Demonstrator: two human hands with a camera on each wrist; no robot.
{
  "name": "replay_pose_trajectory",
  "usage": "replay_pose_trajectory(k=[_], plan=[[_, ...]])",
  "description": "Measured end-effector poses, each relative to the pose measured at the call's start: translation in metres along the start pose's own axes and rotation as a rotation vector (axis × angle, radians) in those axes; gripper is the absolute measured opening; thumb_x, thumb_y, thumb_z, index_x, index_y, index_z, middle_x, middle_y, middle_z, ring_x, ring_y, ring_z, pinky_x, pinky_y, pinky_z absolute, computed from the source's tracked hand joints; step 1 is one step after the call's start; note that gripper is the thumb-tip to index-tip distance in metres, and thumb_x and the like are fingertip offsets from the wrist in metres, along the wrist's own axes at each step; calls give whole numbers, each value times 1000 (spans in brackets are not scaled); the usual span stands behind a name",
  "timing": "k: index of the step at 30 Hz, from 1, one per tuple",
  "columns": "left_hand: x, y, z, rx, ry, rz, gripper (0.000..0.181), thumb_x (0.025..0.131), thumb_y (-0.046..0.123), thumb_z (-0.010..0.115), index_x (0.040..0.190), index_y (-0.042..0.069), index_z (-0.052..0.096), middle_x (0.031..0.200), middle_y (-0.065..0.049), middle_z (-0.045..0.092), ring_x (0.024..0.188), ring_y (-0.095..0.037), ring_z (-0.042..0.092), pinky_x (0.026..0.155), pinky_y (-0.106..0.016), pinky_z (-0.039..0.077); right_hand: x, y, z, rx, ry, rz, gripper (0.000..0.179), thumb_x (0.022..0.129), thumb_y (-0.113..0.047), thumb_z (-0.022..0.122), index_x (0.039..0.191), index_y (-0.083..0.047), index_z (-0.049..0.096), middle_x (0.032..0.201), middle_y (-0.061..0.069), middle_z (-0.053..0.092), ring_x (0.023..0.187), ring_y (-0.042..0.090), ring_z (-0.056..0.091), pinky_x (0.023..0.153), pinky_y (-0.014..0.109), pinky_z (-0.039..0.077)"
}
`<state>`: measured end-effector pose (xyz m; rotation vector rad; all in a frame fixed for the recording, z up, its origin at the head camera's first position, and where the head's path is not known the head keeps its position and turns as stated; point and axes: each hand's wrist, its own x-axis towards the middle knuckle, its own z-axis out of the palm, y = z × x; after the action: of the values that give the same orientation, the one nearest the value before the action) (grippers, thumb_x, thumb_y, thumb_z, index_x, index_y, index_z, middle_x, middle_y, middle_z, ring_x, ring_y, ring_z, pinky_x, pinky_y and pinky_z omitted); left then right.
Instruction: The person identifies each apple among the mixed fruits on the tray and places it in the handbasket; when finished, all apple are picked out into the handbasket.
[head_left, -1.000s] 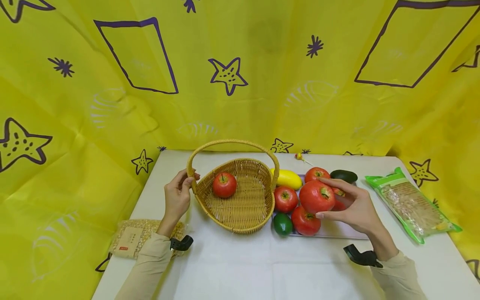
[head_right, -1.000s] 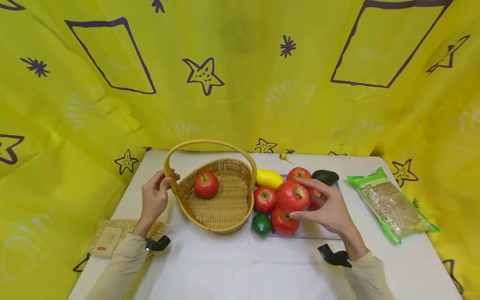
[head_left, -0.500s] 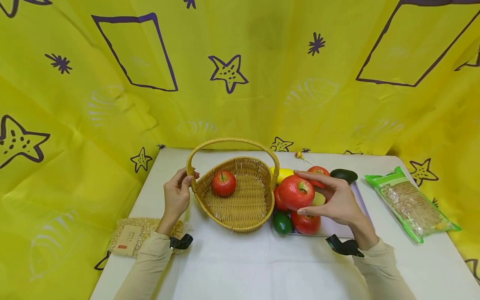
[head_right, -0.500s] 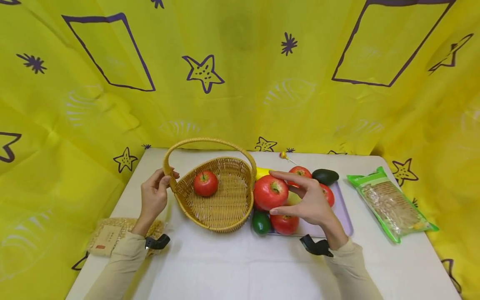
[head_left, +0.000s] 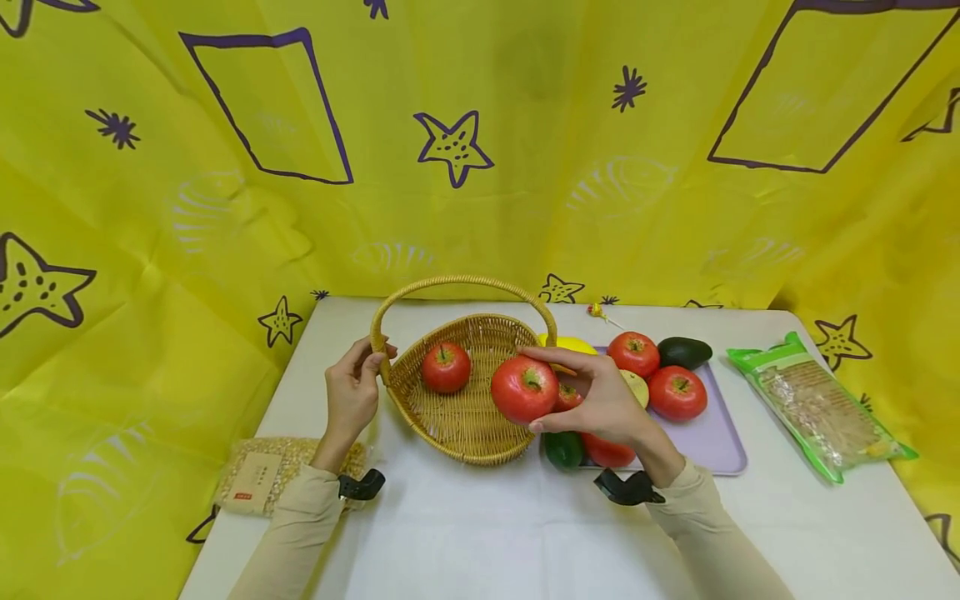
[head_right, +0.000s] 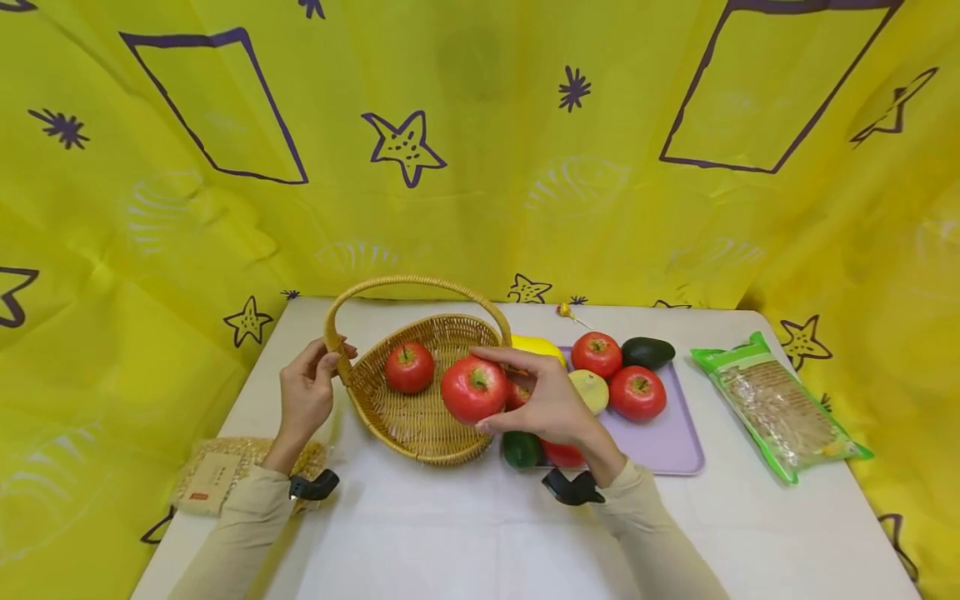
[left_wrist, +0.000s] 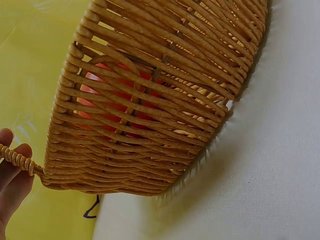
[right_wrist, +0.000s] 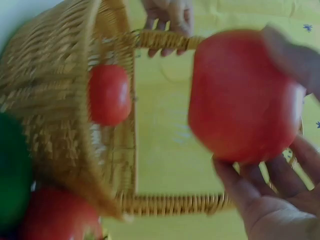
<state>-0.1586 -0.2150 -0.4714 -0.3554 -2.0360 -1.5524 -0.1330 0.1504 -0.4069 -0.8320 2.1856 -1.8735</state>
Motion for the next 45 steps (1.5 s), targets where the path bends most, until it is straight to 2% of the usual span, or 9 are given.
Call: replay_pose_trajectory(k=[5, 13, 17, 23, 26, 31, 35, 45], plan=[[-2, -3, -1, -8, -9, -5, 21, 106, -1, 58, 120, -6, 72, 100, -25, 78, 96, -44, 75, 83, -19, 61, 14, -2, 13, 14, -10, 46, 84, 72, -2, 96, 149, -10, 63, 147, 9, 65, 131, 23, 66, 108, 33, 55], [-2, -5, -3, 10, 3, -2, 20, 105, -2, 58, 119, -7, 72, 99, -26, 77, 96, -43, 76, 85, -19, 61, 42, 9, 27, 64, -65, 34, 84, 73, 4, 93, 149, -6, 60, 151, 14, 61, 135, 32, 64, 109, 33, 55], [0, -5, -3, 20, 3, 0, 20, 104, -3, 59, 119, -6, 73, 99, -25, 77, 97, -41, 77, 85, -18, 61, 55, 18, 34, 38, -64, 32, 84, 73, 4, 93, 149, -4, 60, 152, 16, 60, 138, 33, 61, 114, 40, 51], [1, -6, -1, 68, 16, 30, 19, 101, -11, 58, 115, -13, 71, 95, -31, 76, 89, -50, 73, 78, -16, 60, 72, 22, 42, -34, -32, 72, 84, 70, 1, 96, 147, -4, 63, 149, 13, 63, 136, 31, 62, 116, 46, 49], [1, -5, 0, 53, 13, 28, 19, 101, -13, 57, 116, -16, 69, 96, -34, 74, 91, -52, 72, 81, -18, 61, 82, 20, 45, -68, -5, 83, 85, 68, 4, 96, 146, -2, 62, 148, 14, 64, 134, 33, 63, 114, 48, 51], [2, -3, 0, 16, 6, -7, 20, 102, -9, 58, 118, -10, 71, 99, -32, 75, 96, -48, 75, 85, -17, 60, 95, 20, 45, -194, 63, 142, 87, 66, 1, 96, 146, -7, 64, 145, 13, 66, 129, 32, 67, 109, 50, 54], [2, -5, -2, -4, 0, -5, 20, 104, -5, 59, 118, -7, 73, 99, -28, 76, 97, -44, 76, 85, -18, 61, 102, 21, 43, -276, 99, 212, 89, 64, -3, 98, 146, -14, 66, 142, 13, 68, 125, 31, 68, 107, 48, 55], [2, -5, -2, -12, -10, 5, 19, 104, -3, 59, 118, -8, 72, 100, -29, 76, 96, -47, 75, 84, -17, 60, 113, 31, 46, -307, 156, 304, 89, 62, 4, 96, 145, -11, 66, 142, 19, 66, 128, 38, 65, 107, 51, 55]])
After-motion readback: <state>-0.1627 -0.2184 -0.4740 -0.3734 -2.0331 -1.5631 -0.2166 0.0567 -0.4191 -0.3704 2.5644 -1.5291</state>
